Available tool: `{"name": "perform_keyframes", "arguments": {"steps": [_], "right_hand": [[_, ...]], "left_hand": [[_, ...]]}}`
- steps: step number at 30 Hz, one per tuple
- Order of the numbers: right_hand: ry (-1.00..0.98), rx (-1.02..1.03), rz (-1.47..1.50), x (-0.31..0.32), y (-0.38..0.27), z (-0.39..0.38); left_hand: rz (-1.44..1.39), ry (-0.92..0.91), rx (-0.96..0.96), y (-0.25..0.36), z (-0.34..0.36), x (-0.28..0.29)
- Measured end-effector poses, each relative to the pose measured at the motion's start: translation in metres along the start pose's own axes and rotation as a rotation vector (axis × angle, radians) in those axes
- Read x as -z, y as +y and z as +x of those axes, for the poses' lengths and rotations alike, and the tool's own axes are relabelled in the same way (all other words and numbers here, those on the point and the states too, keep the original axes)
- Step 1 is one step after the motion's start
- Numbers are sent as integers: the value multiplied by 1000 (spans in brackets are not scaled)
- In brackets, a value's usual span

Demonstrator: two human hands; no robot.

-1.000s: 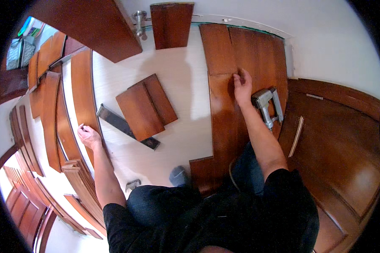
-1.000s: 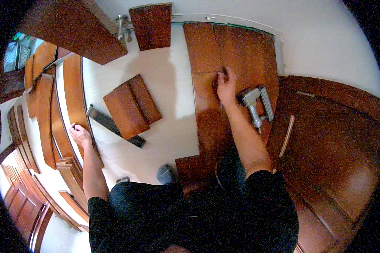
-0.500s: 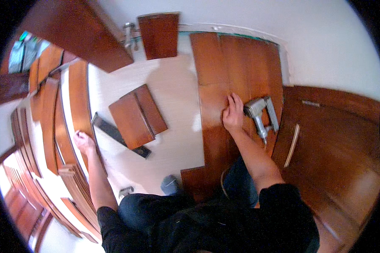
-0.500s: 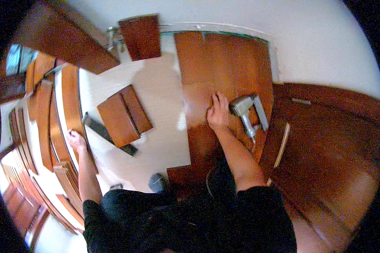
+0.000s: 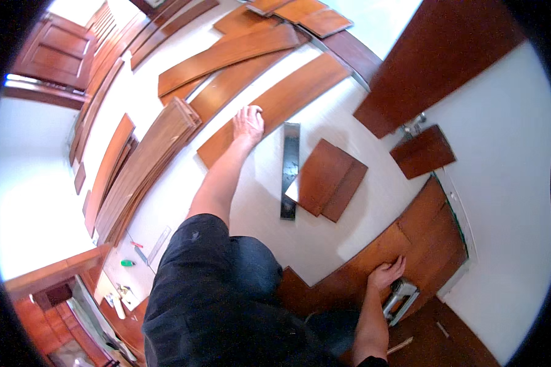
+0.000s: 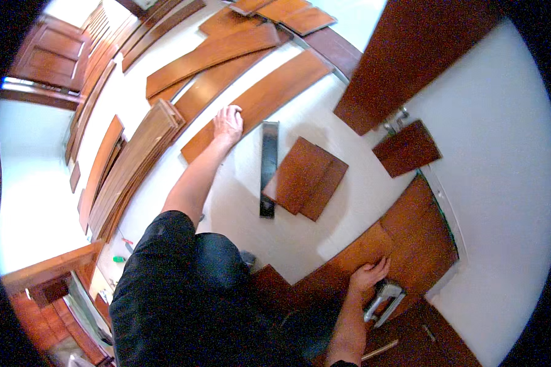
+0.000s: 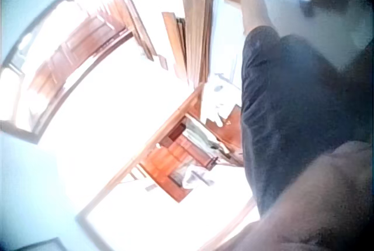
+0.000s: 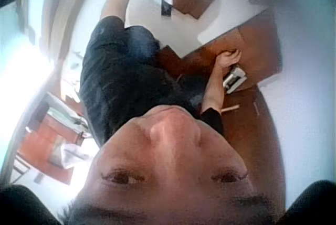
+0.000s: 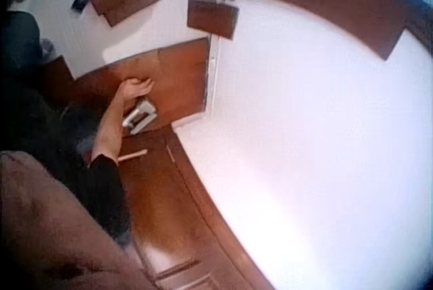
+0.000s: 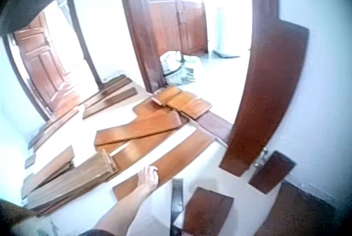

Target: The person fits wooden floorboards into place and secures them to the subfloor using a pneumatic nail gun.

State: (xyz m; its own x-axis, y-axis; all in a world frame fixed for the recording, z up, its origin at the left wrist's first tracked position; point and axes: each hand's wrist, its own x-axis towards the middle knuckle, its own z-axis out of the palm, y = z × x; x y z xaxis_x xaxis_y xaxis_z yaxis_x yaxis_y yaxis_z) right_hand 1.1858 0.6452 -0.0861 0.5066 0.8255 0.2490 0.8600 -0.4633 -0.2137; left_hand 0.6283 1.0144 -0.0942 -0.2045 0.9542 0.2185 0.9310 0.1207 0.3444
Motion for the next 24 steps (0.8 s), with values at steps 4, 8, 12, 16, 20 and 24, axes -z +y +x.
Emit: {"name": "perform_keyframes", "arguments": {"steps": [4,8,12,16,20,24], "right_hand": [[11,23,40,1,5,2],[5,13,14,-1,11,2],[20,33,16,-2,9,3],[-7,33,52,6,1,3],[15,20,20,0,4,3],[32,41,22,-2,7,3]], "left_hand": [[-43,25,1,5,-2,0],[-61,31,8,10,-4,4],[-67,-3,33,12,-2,8],[-49,13,20,10,-2,8],[-85,81,-9,10,-1,7],[-82,110,-16,7,-2,6]]}}
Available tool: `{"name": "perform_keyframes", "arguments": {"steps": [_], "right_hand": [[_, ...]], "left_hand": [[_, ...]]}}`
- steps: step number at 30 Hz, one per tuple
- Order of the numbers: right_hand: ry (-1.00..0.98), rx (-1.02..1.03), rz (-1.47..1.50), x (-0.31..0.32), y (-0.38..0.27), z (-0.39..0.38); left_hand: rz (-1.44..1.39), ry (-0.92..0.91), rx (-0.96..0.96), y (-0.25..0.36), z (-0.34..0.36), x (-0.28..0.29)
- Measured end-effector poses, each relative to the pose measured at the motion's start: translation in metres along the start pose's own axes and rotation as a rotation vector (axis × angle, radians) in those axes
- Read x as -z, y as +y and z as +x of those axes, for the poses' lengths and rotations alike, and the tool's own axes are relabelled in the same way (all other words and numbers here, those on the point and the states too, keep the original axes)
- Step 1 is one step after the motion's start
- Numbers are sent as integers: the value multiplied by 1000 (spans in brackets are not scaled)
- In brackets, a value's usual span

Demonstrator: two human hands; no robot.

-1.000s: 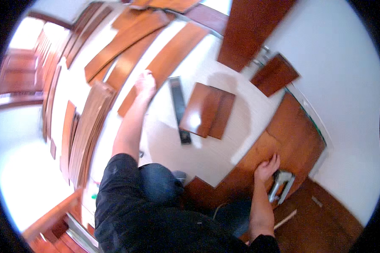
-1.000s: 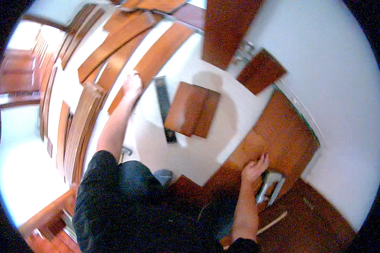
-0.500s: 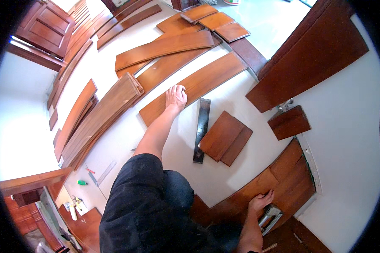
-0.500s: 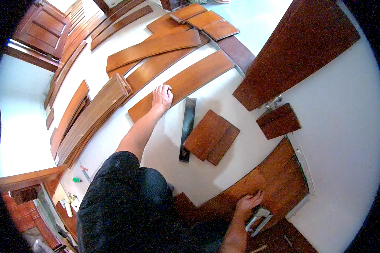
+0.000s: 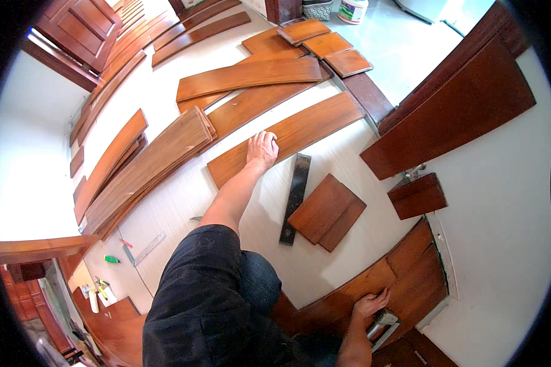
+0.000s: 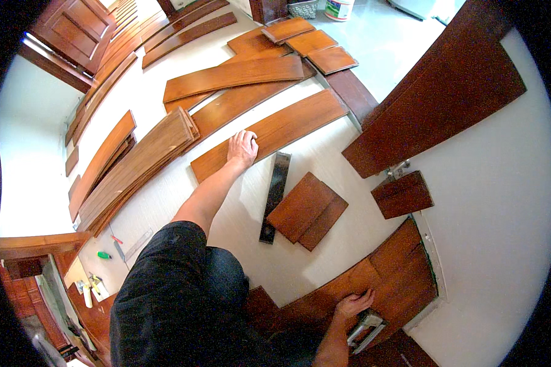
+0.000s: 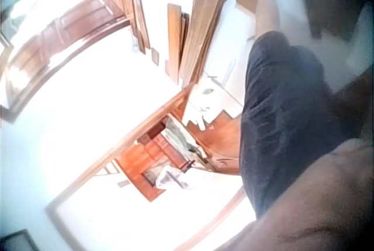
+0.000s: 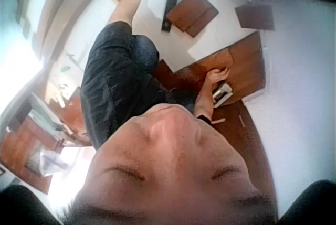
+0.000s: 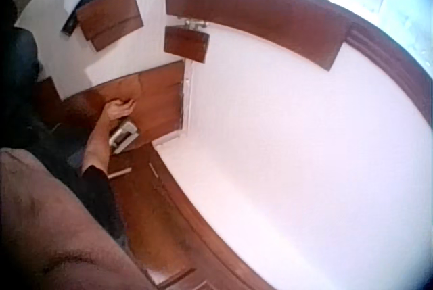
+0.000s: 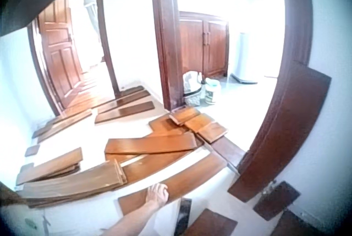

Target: The person fits wooden floorboards into place and secures them to the subfloor using a pneumatic nail gun.

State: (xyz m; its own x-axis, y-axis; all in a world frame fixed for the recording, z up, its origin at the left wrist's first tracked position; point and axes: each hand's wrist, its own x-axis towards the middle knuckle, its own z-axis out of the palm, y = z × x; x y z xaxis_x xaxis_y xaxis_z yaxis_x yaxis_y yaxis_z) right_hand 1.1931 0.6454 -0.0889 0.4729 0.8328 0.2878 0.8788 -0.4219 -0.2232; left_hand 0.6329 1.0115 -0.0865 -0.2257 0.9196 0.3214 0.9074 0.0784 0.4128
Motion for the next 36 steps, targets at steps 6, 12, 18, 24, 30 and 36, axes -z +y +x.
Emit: {"name": "perform_keyframes", "arguments": {"steps": [6,12,18,24,30,36], "right_hand": [[8,4,7,2,-3,-1],[-17,-29,-9,5,-9,0],[-38,-39,-17,2,-2,0],[-32,-37,-10,0,-2,-1],[-39,-54,-29,5,-5,-1],[-23,-39,-24,-2,4,-1]], "left_hand": [[-2,-16,11,5,-1,4],[8,-28,19,2,-1,3],[-4,-34,15,1,0,1],[-14,-64,36,-2,0,1],[-49,-59,41,-2,-3,-1],[-38,-47,37,2,-2,2]]}}
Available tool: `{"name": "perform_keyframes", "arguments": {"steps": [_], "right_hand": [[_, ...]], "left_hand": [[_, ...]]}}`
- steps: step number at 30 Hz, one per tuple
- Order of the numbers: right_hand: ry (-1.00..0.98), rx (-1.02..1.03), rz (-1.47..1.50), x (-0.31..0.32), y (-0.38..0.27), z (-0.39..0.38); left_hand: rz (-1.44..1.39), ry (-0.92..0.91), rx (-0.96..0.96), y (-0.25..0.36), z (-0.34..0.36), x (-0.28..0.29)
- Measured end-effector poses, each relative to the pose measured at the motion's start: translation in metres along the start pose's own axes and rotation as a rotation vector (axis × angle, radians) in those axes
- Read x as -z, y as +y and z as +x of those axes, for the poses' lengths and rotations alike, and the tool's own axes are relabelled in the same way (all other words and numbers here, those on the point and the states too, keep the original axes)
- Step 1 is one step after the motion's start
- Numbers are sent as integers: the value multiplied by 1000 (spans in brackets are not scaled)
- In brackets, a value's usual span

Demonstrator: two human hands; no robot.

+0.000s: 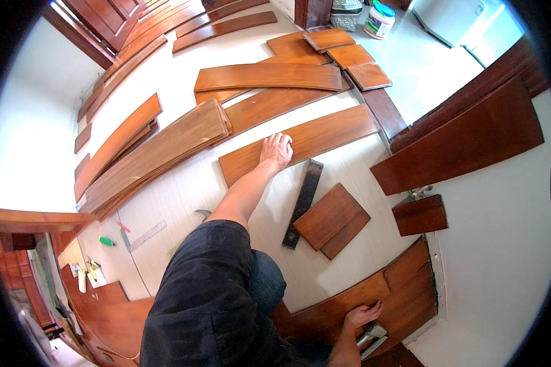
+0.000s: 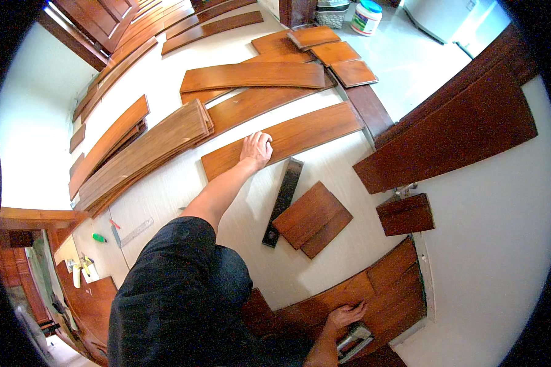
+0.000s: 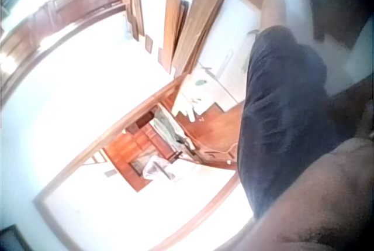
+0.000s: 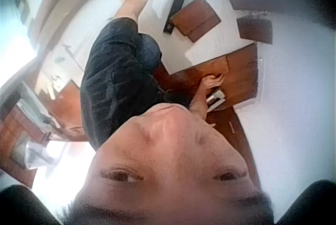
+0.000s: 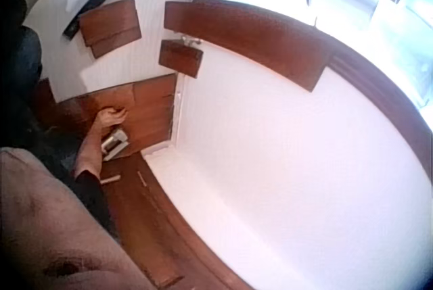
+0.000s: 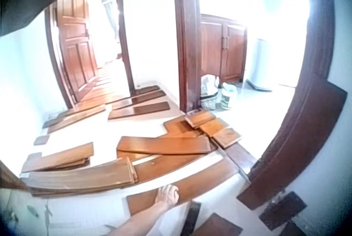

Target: The person fits wooden floorboards into place and secures them to the subfloor using a pneumatic nail gun.

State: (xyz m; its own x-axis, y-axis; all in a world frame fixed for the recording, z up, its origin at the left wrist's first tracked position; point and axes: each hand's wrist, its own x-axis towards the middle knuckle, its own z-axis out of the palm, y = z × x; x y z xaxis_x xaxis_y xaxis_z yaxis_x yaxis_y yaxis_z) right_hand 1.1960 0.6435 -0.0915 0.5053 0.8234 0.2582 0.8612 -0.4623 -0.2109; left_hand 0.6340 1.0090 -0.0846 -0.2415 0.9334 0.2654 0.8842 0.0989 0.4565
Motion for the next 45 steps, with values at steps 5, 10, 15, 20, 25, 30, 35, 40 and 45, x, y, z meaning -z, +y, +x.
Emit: {"name": "perform_keyframes", "arguments": {"steps": [5,10,15,20,25,30,35,40,45], "right_hand": [[-6,-29,-11,3,-2,-2],[-2,50,-3,4,-9,3],[-32,98,-51,3,-3,0],[-172,29,-148,4,2,3],[-367,-196,-318,4,-13,17],[-588,-676,-195,0,-125,73],[-521,31,417,-33,-305,105],[-603,561,553,-63,-551,208],[-566,1089,516,-116,-773,300]], "left_hand": [[7,-10,12,1,1,0],[-75,-38,45,-17,18,4],[171,-32,216,-54,72,27],[181,-36,293,-59,68,7],[160,-67,332,-58,72,15],[92,-117,385,-54,80,27],[75,-197,430,-57,89,33],[70,-247,446,-58,96,37],[3,-422,488,-58,101,40]]}}
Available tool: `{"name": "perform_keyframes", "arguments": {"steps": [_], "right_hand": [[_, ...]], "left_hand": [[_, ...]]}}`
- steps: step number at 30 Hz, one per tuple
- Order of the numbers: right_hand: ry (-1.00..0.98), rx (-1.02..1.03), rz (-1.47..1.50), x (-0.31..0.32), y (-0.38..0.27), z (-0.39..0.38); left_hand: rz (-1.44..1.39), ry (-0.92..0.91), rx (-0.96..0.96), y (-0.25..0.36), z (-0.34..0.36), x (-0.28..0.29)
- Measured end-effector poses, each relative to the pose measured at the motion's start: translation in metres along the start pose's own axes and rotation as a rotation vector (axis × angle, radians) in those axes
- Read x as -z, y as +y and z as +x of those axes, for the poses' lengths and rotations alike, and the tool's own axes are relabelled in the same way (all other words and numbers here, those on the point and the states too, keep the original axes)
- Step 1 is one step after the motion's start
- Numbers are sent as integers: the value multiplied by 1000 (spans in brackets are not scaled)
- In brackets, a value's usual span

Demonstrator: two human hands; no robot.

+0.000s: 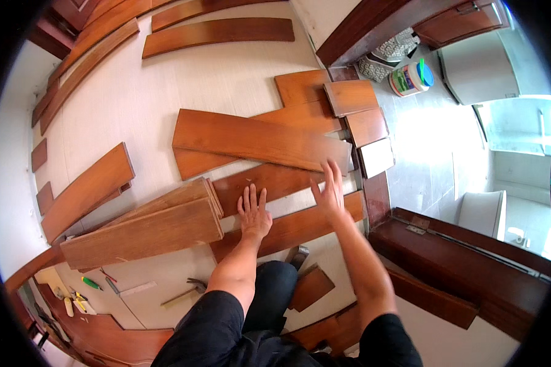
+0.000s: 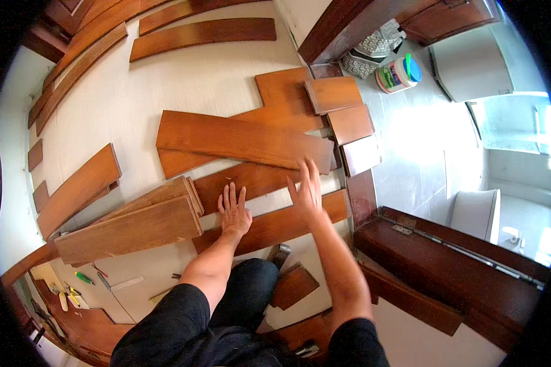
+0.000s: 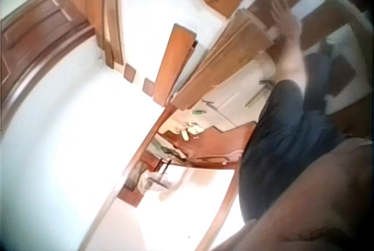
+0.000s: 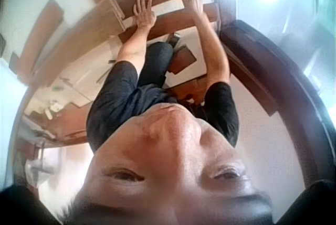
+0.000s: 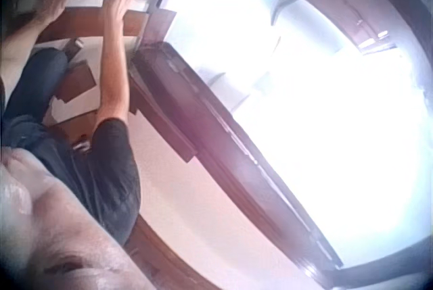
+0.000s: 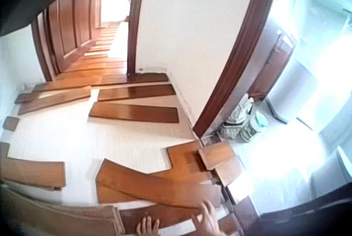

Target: The person fits wooden floorboards into place and secures them to the subfloor using a pneumatic nail gun.

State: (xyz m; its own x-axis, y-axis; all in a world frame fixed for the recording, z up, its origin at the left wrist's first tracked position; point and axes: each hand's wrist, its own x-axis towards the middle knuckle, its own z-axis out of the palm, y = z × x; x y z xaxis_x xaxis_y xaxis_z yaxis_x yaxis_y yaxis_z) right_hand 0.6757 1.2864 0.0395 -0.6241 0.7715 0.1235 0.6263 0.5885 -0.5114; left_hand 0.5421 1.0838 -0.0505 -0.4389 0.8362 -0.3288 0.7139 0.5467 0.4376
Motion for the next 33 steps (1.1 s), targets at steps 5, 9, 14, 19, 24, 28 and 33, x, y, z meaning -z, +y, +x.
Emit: {"name": "perform_keyframes", "arguments": {"steps": [5,9,14,19,24,28,33], "right_hand": [[-236,264,-327,-52,10,215],[-391,234,-508,-87,22,323],[-771,138,-626,-97,17,384],[-727,331,-637,-82,2,386],[-591,409,-571,-83,-36,378],[-344,394,-548,-116,-24,367],[-189,189,-479,-160,-30,318]], "left_hand": [[1,123,-11,-8,1,-17],[-17,135,-39,-9,3,-20],[-26,147,-43,-10,5,-18],[-12,140,-37,-8,6,-19],[24,182,-36,-9,7,-18],[36,186,-60,-4,8,-22],[50,180,-49,-5,8,-24]]}}
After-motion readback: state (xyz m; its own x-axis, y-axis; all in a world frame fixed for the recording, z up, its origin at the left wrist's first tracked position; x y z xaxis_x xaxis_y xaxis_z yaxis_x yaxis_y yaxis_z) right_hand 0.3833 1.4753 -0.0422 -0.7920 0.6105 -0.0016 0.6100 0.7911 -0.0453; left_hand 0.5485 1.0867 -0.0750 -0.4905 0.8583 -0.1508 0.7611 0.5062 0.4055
